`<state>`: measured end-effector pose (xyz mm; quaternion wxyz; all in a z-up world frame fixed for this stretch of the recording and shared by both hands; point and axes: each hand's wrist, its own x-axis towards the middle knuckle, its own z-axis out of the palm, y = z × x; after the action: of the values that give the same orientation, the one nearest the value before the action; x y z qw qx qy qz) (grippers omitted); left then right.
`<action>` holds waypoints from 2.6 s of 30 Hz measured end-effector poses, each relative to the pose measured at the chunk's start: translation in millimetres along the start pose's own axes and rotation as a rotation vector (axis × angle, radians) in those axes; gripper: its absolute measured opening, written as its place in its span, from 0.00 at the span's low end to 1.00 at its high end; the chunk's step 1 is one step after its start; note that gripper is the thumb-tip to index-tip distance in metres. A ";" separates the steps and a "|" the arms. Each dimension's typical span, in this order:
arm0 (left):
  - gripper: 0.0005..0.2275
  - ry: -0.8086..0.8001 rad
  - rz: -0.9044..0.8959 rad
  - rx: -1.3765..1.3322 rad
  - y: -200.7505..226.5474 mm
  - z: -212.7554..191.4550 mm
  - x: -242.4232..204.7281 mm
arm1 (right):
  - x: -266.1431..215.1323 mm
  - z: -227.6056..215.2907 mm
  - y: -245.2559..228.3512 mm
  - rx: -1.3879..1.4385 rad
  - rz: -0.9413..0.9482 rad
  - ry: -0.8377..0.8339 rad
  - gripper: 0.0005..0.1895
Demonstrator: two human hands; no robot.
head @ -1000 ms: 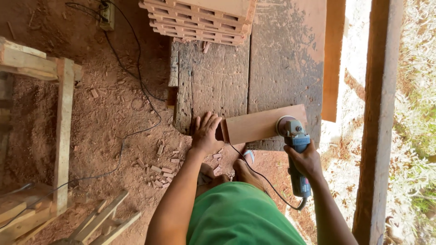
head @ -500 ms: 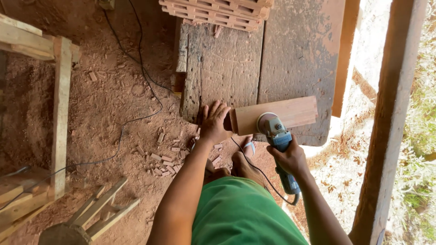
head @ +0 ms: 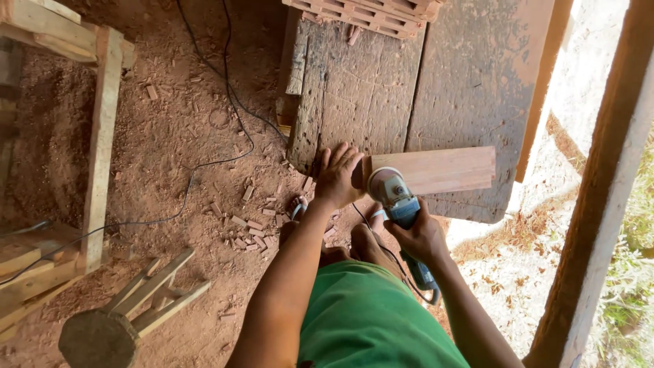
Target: Processing wooden blocks using an electric planer and an angle grinder for finishing.
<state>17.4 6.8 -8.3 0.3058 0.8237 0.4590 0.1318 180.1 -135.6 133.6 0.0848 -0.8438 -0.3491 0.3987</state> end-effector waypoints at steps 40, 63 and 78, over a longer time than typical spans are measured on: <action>0.42 0.231 -0.078 -0.055 -35.1 4.2 -7.4 | 49.9 -5.0 -72.3 -0.060 -0.069 -0.022 0.42; 0.41 0.380 -0.016 0.014 -41.3 16.0 -1.7 | 81.2 -51.2 -21.5 -0.083 0.018 0.000 0.44; 0.44 0.239 -0.067 -0.009 -31.2 -6.3 -6.0 | 82.8 -107.6 -0.9 0.043 0.099 0.072 0.41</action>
<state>-10.1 16.4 -22.5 0.2568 0.7849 0.5189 0.2208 294.7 -66.0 155.1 0.0954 -0.8719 -0.2950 0.3790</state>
